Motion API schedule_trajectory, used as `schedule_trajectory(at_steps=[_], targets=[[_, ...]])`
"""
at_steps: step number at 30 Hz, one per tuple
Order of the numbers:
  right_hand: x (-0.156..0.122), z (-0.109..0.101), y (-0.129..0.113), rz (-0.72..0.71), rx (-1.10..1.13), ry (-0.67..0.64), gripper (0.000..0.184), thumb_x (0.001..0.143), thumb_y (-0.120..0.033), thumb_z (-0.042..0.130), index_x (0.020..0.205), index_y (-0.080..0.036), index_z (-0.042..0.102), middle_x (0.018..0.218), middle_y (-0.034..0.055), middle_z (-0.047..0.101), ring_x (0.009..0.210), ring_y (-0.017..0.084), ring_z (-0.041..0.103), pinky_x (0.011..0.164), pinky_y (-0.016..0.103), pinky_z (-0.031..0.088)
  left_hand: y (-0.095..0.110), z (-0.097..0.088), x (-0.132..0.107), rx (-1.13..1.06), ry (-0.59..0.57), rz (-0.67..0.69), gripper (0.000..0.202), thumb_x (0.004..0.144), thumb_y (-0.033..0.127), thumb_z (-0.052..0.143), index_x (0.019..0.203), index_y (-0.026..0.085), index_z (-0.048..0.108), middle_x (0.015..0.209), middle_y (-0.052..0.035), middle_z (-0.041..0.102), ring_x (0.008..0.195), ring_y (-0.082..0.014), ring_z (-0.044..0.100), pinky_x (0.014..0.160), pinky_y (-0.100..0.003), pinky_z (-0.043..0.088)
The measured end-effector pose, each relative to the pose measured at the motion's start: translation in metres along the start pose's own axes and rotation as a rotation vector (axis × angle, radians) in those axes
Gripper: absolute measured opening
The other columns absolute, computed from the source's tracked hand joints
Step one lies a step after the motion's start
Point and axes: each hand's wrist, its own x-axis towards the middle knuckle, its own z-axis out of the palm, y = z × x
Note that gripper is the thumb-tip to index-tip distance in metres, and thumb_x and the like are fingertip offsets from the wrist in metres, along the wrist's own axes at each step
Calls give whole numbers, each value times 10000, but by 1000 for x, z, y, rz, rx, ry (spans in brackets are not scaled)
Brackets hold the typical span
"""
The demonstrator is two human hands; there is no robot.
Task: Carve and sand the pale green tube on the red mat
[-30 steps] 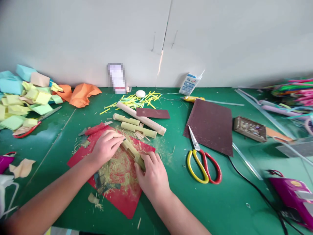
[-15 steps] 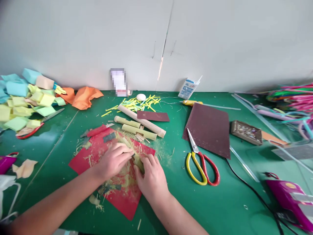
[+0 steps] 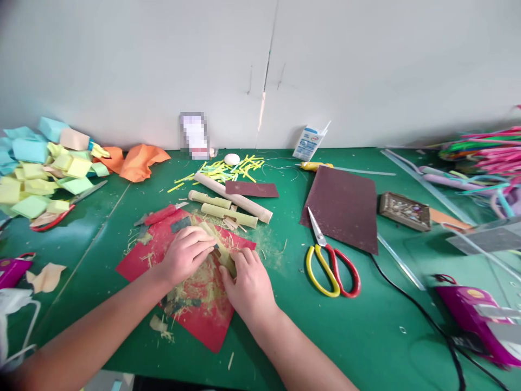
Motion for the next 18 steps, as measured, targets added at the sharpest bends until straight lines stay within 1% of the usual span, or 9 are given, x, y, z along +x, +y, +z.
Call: schedule_trajectory(at_steps=[2,4,7,9,11,12,14,16,18], targets=[[0,-1,-1,10,-13,-11,162,820,-265,588,939,-156,596,863,72,594,820,212,533,745,344,452,-2,-3,1,-78,33,-35,146,854,162,587,970,198,669,918,-42,682,915,-179,578,875,-354,468],[-2,-2,-2,22,-42,-26,175,818,-279,587,943,-158,601,886,78,603,833,217,539,754,346,449,-2,-8,3,-194,78,-152,134,864,180,572,947,194,677,913,-52,674,898,-172,588,852,-331,481],[-1,-9,-4,32,-126,-65,216,818,-319,582,963,-161,609,909,85,612,862,235,548,758,360,439,-5,-14,7,-374,127,-433,160,889,245,538,907,177,682,913,-64,661,888,-168,604,822,-296,486],[3,-16,-7,39,-185,-112,254,801,-357,599,971,-169,616,891,78,612,860,244,553,740,366,430,-7,-17,9,-472,121,-611,199,882,307,544,867,170,688,881,-57,668,846,-167,616,785,-278,485],[12,-24,-8,56,-217,-152,266,778,-396,619,929,-177,618,867,69,610,859,243,558,735,360,422,-11,-19,11,-560,87,-762,235,864,359,558,860,167,694,789,-43,678,760,-161,620,708,-257,480],[17,-28,-9,57,-223,-174,259,774,-404,620,906,-181,617,871,67,612,857,237,560,731,352,418,-13,-20,11,-605,70,-819,251,854,377,563,858,164,696,735,-37,676,715,-156,615,671,-246,472],[28,-33,-9,67,-242,-248,241,778,-426,604,826,-190,604,827,56,609,772,212,557,667,329,403,-17,-19,11,-698,69,-900,273,834,399,576,836,153,694,641,-29,659,638,-144,596,615,-228,452],[39,-34,-7,85,-215,-314,262,783,-465,583,759,-204,582,794,39,604,691,179,543,584,295,367,-21,-18,12,-807,117,-967,292,808,413,595,788,135,683,587,-29,635,561,-129,565,554,-218,427],[45,-32,-4,117,-164,-344,274,794,-485,559,747,-216,575,765,19,597,640,155,527,534,273,332,-25,-15,13,-890,186,-1025,302,784,417,613,766,121,670,568,-29,618,498,-114,534,497,-210,395]])
